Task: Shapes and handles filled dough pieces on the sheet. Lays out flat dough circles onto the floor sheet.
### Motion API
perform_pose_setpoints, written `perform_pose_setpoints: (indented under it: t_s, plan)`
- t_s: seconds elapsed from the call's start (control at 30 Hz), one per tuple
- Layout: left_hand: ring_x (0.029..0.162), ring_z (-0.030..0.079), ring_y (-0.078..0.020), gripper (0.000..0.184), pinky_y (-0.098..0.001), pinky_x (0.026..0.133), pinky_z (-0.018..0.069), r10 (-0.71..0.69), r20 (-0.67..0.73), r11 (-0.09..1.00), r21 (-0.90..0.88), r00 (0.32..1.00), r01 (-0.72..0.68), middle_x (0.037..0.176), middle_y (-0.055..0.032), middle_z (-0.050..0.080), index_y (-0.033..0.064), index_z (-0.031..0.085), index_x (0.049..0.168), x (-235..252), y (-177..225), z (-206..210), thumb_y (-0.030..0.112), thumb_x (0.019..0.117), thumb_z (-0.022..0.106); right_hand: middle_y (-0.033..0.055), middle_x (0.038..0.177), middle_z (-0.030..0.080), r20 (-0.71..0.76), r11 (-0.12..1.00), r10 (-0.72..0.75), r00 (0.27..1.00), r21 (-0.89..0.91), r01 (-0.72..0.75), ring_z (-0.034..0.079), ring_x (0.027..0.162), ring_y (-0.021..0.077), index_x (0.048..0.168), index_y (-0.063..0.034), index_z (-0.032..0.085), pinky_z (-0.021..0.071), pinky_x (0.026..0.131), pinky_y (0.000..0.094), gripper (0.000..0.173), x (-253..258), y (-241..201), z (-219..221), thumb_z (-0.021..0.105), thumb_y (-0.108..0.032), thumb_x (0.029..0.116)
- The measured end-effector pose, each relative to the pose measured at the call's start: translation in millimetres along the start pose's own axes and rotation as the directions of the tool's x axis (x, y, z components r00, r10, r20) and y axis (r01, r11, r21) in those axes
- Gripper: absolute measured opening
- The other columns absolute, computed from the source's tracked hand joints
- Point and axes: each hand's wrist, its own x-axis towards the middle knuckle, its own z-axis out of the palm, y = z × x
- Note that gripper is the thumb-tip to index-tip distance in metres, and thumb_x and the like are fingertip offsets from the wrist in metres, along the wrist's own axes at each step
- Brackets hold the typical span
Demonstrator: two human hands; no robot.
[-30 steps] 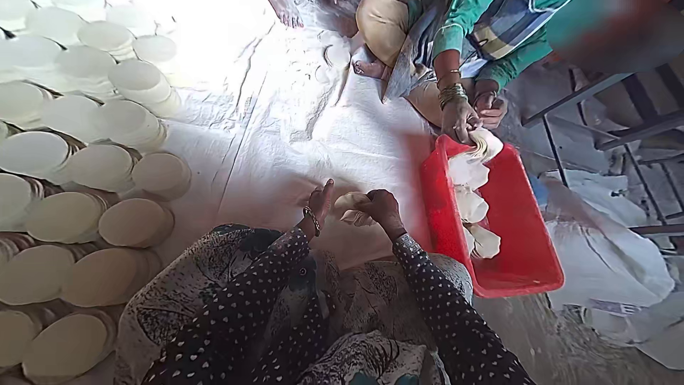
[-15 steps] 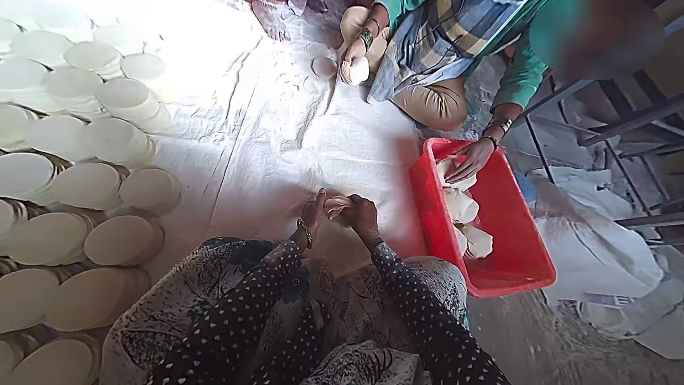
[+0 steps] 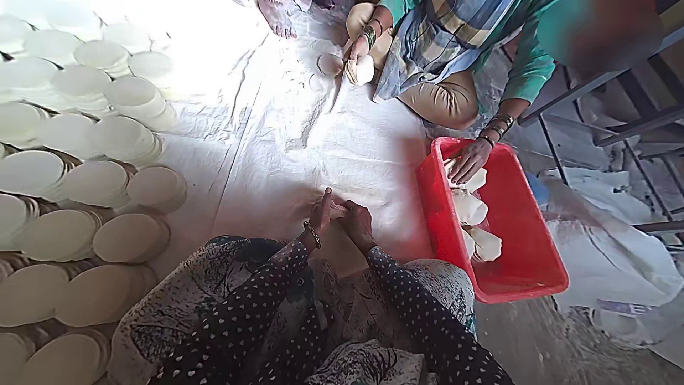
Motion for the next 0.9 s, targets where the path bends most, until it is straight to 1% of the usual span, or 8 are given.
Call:
perform_pose_setpoints:
  t_s: [0.1,0.23,0.37,0.47,0.6,0.73,0.83,0.9]
  plan:
    - [0.139,0.045,-0.0298,0.065,-0.0487,0.114,0.0364,0.039,0.001,0.999,-0.005,0.999,-0.039,0.153,-0.0193,0.046,0.0013,0.045,0.149,-1.7,5.2,-8.2,0.051,0.1105,0.028,0.0211,0.097,0.073,-0.133,0.996,-0.006,0.991,0.088,0.018,0.071,0.094,0.0411,0.116,-0.0037,0.07,0.0537,0.083,0.0629,0.041,-11.0,-2.2,-7.2,0.083,-0.026,0.0836]
    - [0.136,0.046,-0.0308,0.062,-0.0503,0.113,0.034,0.04,-0.042,0.999,-0.03,0.998,-0.042,0.144,-0.0226,0.053,-0.0031,0.056,0.136,1.8,1.0,0.8,0.046,0.1121,0.026,0.0206,0.099,0.073,-0.028,0.999,0.035,0.999,0.027,-0.034,0.07,0.097,0.0403,0.115,-0.005,0.072,0.0529,0.085,0.0612,0.035,-3.0,2.2,2.2,0.08,-0.025,0.0868]
    - [0.143,0.042,-0.0282,0.067,-0.0475,0.118,0.0338,0.034,-0.043,0.992,-0.122,0.999,-0.039,0.153,-0.0187,0.046,0.0013,0.047,0.148,5.8,5.1,-6.3,0.052,0.1107,0.024,0.0157,0.092,0.075,-0.235,0.978,-0.063,0.97,0.178,0.107,0.073,0.086,0.0349,0.112,-0.0064,0.072,0.0564,0.077,0.0593,0.036,-10.0,1.2,-1.8,0.083,-0.019,0.0802]
    - [0.147,0.038,-0.0268,0.069,-0.0454,0.12,0.0317,0.001,-0.014,0.991,-0.136,1.0,-0.003,0.157,-0.0169,0.043,0.0027,0.045,0.15,0.1,-0.3,-2.0,0.054,0.1099,0.023,0.0197,0.097,0.074,-0.101,0.986,-0.028,0.995,0.163,0.045,0.071,0.094,0.0384,0.111,-0.0025,0.073,0.0538,0.085,0.0603,0.035,-3.8,6.1,10.2,0.082,-0.025,0.0866]
    - [0.144,0.042,-0.0249,0.071,-0.0415,0.119,0.0322,0.095,-0.013,0.988,-0.123,0.995,-0.096,0.154,-0.017,0.048,0.0004,0.045,0.149,9.0,0.1,-10.8,0.053,0.1103,0.018,0.015,0.099,0.076,-0.274,0.918,-0.098,0.957,0.346,0.193,0.074,0.092,0.0278,0.113,-0.0026,0.073,0.0583,0.087,0.0514,0.036,-5.6,5.4,6.8,0.086,-0.017,0.0828]
    - [0.144,0.041,-0.0275,0.073,-0.0494,0.117,0.0317,0.017,-0.012,0.997,-0.077,1.0,-0.018,0.155,-0.0162,0.046,0.0043,0.049,0.148,2.7,-4.0,-1.9,0.058,0.1086,0.019,0.0208,0.098,0.074,-0.085,0.972,-0.011,0.996,0.234,0.03,0.071,0.095,0.0386,0.112,-0.0023,0.073,0.0537,0.086,0.0603,0.029,-1.0,7.1,12.6,0.079,-0.012,0.085]
    - [0.141,0.045,-0.0252,0.072,-0.0431,0.118,0.0332,0.094,-0.022,0.99,-0.102,0.995,-0.096,0.152,-0.0156,0.05,0.0013,0.046,0.149,8.5,-1.1,-7.7,0.055,0.1097,0.017,0.0168,0.1,0.076,-0.217,0.921,-0.095,0.971,0.35,0.169,0.074,0.093,0.0308,0.112,-0.003,0.073,0.0575,0.086,0.0545,0.034,-3.7,10.8,10.1,0.082,-0.002,0.0794]
    - [0.148,0.037,-0.025,0.071,-0.0429,0.122,0.028,0.076,-0.034,0.99,-0.116,0.997,-0.08,0.158,-0.0144,0.043,0.0031,0.041,0.153,9.9,-2.2,-10.0,0.055,0.1096,0.02,0.0167,0.103,0.075,-0.208,0.932,-0.065,0.976,0.336,0.134,0.073,0.096,0.0321,0.117,-0.0045,0.072,0.0568,0.087,0.0565,0.041,-5.6,10.4,5.1,0.086,-0.013,0.0801]
